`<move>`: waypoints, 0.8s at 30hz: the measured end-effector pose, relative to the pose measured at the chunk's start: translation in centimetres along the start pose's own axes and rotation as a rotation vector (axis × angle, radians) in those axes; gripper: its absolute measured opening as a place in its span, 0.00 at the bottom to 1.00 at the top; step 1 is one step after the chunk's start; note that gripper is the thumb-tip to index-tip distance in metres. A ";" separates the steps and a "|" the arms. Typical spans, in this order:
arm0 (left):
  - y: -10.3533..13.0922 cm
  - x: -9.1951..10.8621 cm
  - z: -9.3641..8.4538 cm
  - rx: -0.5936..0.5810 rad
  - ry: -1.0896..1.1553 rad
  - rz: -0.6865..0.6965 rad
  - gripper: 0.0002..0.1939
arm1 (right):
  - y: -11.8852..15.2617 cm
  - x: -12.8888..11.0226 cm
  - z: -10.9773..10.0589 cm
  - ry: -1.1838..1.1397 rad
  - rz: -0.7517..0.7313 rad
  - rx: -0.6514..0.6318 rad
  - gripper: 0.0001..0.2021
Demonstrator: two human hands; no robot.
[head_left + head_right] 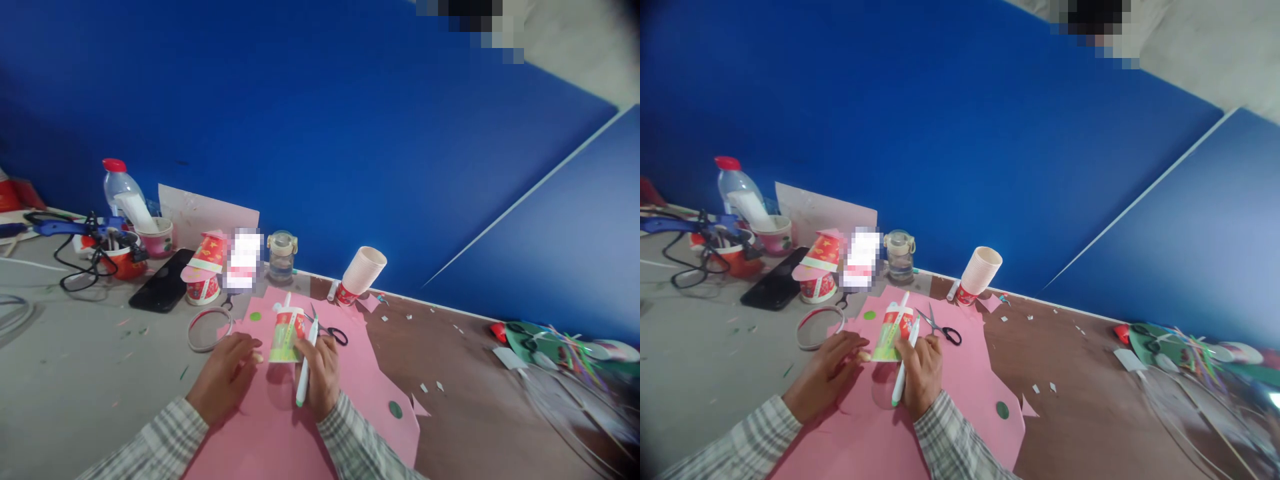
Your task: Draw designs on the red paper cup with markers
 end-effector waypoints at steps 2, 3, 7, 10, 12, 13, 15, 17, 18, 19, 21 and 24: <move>0.1 0.3 -0.2 0.027 0.021 0.018 0.15 | 0.0 -0.1 0.1 -0.008 -0.004 0.011 0.15; 0.2 0.4 -0.3 0.032 0.044 0.016 0.14 | 0.0 -0.1 0.1 -0.015 -0.001 0.014 0.15; 0.7 0.6 -0.2 -0.063 0.194 -0.067 0.16 | 0.0 -0.3 0.1 -0.065 0.025 0.025 0.17; 1.0 0.6 0.0 -0.116 0.281 -0.091 0.31 | 0.1 -0.6 0.1 -0.093 0.047 0.002 0.17; 1.2 0.6 0.2 -0.152 0.293 -0.091 0.43 | 0.1 -0.9 0.1 -0.113 0.045 -0.019 0.18; 1.2 0.5 0.3 -0.166 0.277 -0.084 0.48 | 0.1 -1.0 0.1 -0.126 0.032 -0.031 0.19; 1.3 0.3 0.3 -0.180 0.204 -0.060 0.56 | 0.3 -1.3 0.0 -0.153 -0.008 -0.055 0.20; 1.3 0.2 0.1 -0.184 0.114 -0.041 0.60 | 0.6 -1.4 0.0 -0.161 -0.050 -0.086 0.20; 1.3 0.1 0.0 -0.188 0.082 -0.042 0.61 | 0.8 -1.4 0.0 -0.153 -0.065 -0.098 0.19; 1.3 0.1 -0.1 -0.195 0.066 -0.046 0.61 | 1.0 -1.4 0.0 -0.137 -0.076 -0.109 0.19; 1.3 0.2 -0.2 -0.217 0.064 -0.059 0.61 | 1.5 -1.4 0.1 -0.105 -0.082 -0.126 0.18; 1.3 0.4 -0.4 -0.235 0.059 -0.046 0.61 | 2.0 -1.6 0.3 -0.100 -0.086 -0.163 0.18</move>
Point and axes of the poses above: each hand's wrist, its own y-axis away from the middle knuckle, its own z-axis out of the palm, x = y × z, the point moved 2 cm from there along -y, towards the middle knuckle, and after that the axes turned 2 degrees about y, right-handed, at the moved point
